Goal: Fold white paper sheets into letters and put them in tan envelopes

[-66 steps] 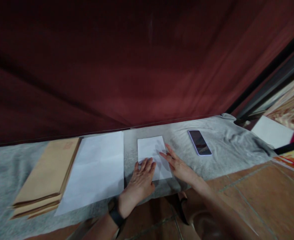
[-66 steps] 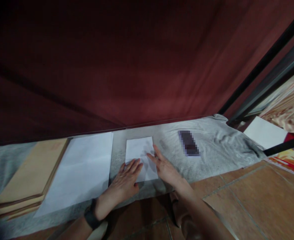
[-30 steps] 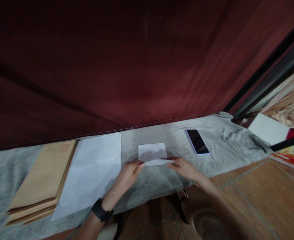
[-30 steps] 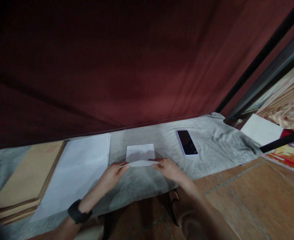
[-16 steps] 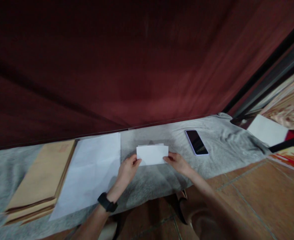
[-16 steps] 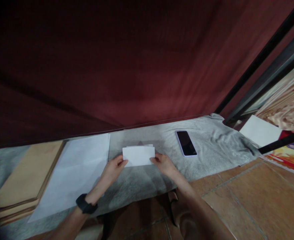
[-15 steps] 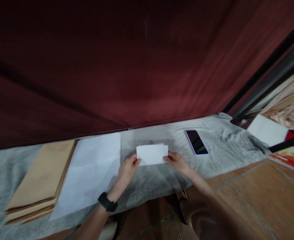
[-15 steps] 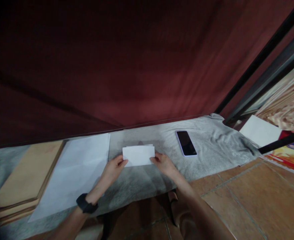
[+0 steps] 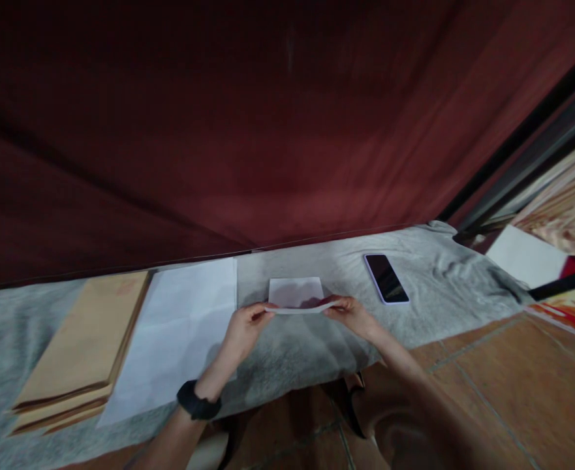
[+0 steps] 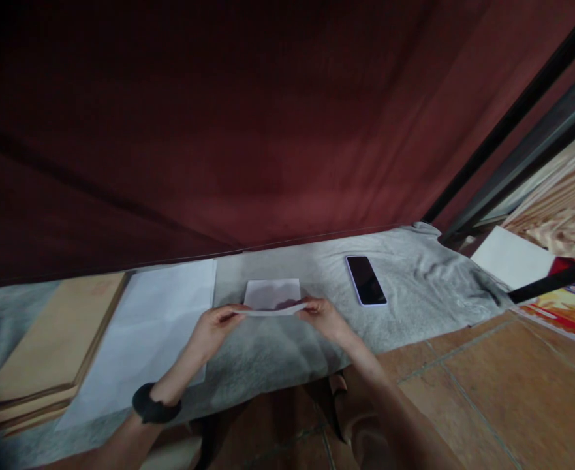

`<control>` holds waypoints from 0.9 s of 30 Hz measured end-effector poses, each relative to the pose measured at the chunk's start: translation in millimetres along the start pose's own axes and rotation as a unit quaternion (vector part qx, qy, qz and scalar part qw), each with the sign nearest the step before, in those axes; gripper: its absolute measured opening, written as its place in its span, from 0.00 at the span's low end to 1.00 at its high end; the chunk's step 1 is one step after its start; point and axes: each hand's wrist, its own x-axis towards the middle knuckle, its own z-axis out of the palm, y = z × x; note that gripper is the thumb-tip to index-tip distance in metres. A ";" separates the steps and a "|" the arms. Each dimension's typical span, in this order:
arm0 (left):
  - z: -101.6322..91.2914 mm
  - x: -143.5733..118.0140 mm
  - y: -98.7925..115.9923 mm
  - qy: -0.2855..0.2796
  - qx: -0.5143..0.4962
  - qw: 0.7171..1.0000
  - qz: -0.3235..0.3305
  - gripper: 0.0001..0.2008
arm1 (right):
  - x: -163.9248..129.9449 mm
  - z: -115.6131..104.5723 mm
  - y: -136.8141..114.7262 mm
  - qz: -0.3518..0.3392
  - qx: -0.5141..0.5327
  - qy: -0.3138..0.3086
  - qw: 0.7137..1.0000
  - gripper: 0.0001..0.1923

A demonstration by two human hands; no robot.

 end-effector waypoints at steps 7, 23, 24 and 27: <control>0.2 -14.1 -9.0 -0.104 0.156 0.971 0.149 0.25 | 1.0 -0.9 4.9 -0.088 -0.177 -0.037 0.980 0.19; 1.5 -12.2 -28.5 -0.150 0.168 0.964 0.141 0.19 | -8.3 -9.3 2.9 -0.090 -0.288 -0.120 0.946 0.24; 1.5 -11.8 -27.5 -0.149 0.174 0.963 0.144 0.20 | -8.3 -7.3 3.1 -0.096 -0.308 -0.117 0.939 0.26; 1.8 -13.5 -20.8 -0.161 0.205 0.953 0.155 0.26 | -10.1 3.3 2.0 -0.107 -0.368 -0.124 0.915 0.32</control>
